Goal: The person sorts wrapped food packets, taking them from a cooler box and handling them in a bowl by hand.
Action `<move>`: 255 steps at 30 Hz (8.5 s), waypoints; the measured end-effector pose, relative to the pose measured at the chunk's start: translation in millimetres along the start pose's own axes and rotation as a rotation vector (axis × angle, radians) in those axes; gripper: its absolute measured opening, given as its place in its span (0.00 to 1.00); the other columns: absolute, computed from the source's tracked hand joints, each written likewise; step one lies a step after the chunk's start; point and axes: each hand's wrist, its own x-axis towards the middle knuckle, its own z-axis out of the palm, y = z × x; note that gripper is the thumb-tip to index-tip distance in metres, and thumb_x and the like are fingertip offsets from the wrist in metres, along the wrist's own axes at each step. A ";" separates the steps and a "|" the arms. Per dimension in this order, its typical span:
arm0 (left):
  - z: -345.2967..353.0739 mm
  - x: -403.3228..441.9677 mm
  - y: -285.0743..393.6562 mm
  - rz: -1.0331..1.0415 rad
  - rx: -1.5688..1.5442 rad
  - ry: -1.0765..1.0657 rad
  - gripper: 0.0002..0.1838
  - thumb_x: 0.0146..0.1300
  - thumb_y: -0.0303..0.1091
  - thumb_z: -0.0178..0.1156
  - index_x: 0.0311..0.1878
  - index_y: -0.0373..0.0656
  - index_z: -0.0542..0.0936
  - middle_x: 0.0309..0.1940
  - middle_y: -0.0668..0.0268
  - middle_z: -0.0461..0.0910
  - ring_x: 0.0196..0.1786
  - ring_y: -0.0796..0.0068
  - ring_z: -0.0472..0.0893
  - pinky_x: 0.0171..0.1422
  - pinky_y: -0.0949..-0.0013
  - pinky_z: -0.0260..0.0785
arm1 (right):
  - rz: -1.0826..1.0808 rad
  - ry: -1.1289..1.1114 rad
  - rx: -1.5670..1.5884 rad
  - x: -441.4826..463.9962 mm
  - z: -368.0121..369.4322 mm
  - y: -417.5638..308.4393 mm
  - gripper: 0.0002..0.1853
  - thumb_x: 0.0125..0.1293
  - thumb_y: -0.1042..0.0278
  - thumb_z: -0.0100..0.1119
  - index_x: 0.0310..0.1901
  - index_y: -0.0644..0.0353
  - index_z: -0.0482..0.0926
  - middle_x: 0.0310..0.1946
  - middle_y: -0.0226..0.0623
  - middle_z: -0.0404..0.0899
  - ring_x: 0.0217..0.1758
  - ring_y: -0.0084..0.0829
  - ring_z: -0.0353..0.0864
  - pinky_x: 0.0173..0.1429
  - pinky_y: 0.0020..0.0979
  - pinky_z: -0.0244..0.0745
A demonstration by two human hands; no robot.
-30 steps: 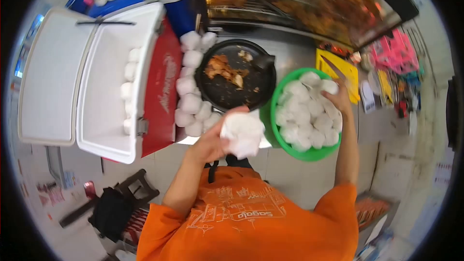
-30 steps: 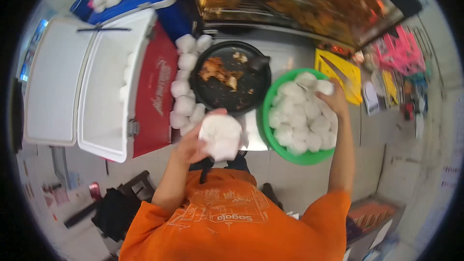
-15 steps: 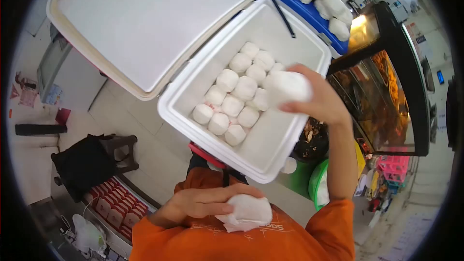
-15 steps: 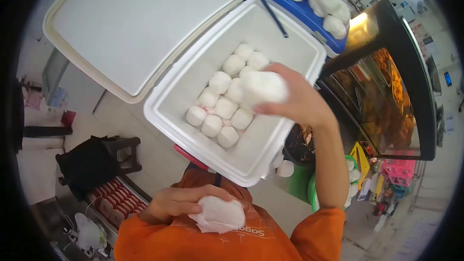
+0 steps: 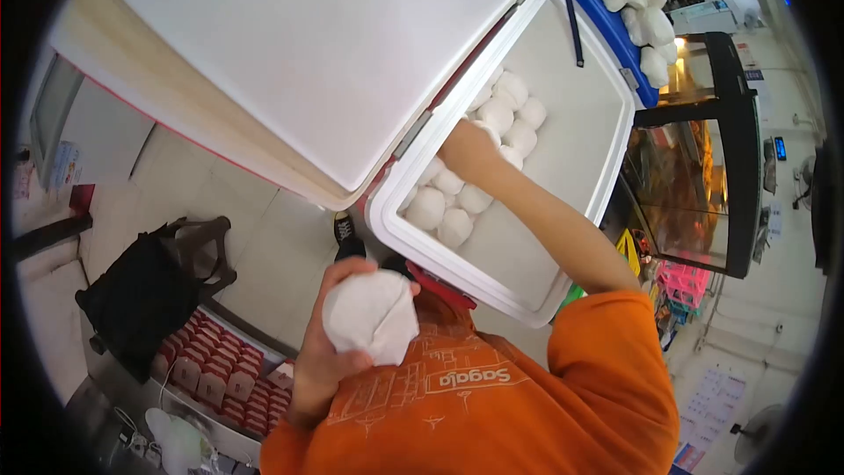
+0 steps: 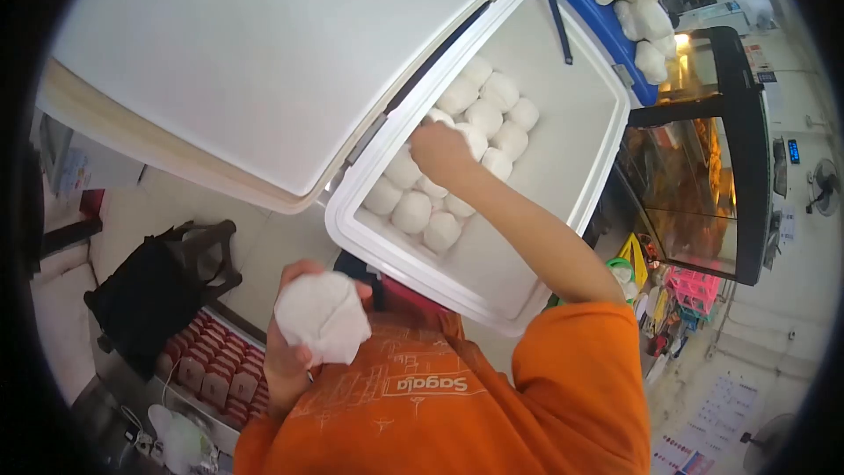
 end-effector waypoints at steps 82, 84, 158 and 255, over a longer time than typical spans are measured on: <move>-9.1 38.9 54.1 0.268 0.811 -0.062 0.26 0.69 0.49 0.59 0.53 0.31 0.74 0.35 0.52 0.82 0.39 0.62 0.82 0.48 0.63 0.74 | 0.874 0.074 0.969 -61.4 26.8 50.4 0.36 0.60 0.64 0.68 0.64 0.73 0.62 0.58 0.52 0.70 0.58 0.39 0.76 0.53 0.35 0.78; -30.6 37.1 55.8 0.158 0.827 -0.081 0.24 0.70 0.46 0.59 0.53 0.32 0.73 0.33 0.53 0.82 0.38 0.64 0.82 0.47 0.64 0.74 | 0.876 0.009 1.040 -51.1 74.0 57.8 0.36 0.61 0.63 0.65 0.65 0.73 0.61 0.60 0.52 0.68 0.59 0.40 0.76 0.54 0.37 0.79; 355.6 187.6 -564.0 -0.166 1.103 -0.763 0.08 0.72 0.32 0.59 0.42 0.35 0.76 0.34 0.71 0.78 0.31 0.85 0.74 0.36 0.78 0.67 | 0.375 1.633 1.608 -592.0 190.5 286.8 0.33 0.60 0.76 0.70 0.64 0.64 0.65 0.61 0.41 0.74 0.64 0.32 0.74 0.65 0.33 0.72; 116.9 -46.2 -247.2 0.043 1.428 -0.519 0.10 0.55 0.30 0.72 0.35 0.38 0.80 0.39 0.59 0.81 0.39 0.65 0.81 0.42 0.65 0.73 | 0.366 0.652 2.060 -491.8 156.4 -13.5 0.31 0.65 0.73 0.65 0.65 0.62 0.58 0.51 0.40 0.79 0.54 0.27 0.79 0.56 0.29 0.76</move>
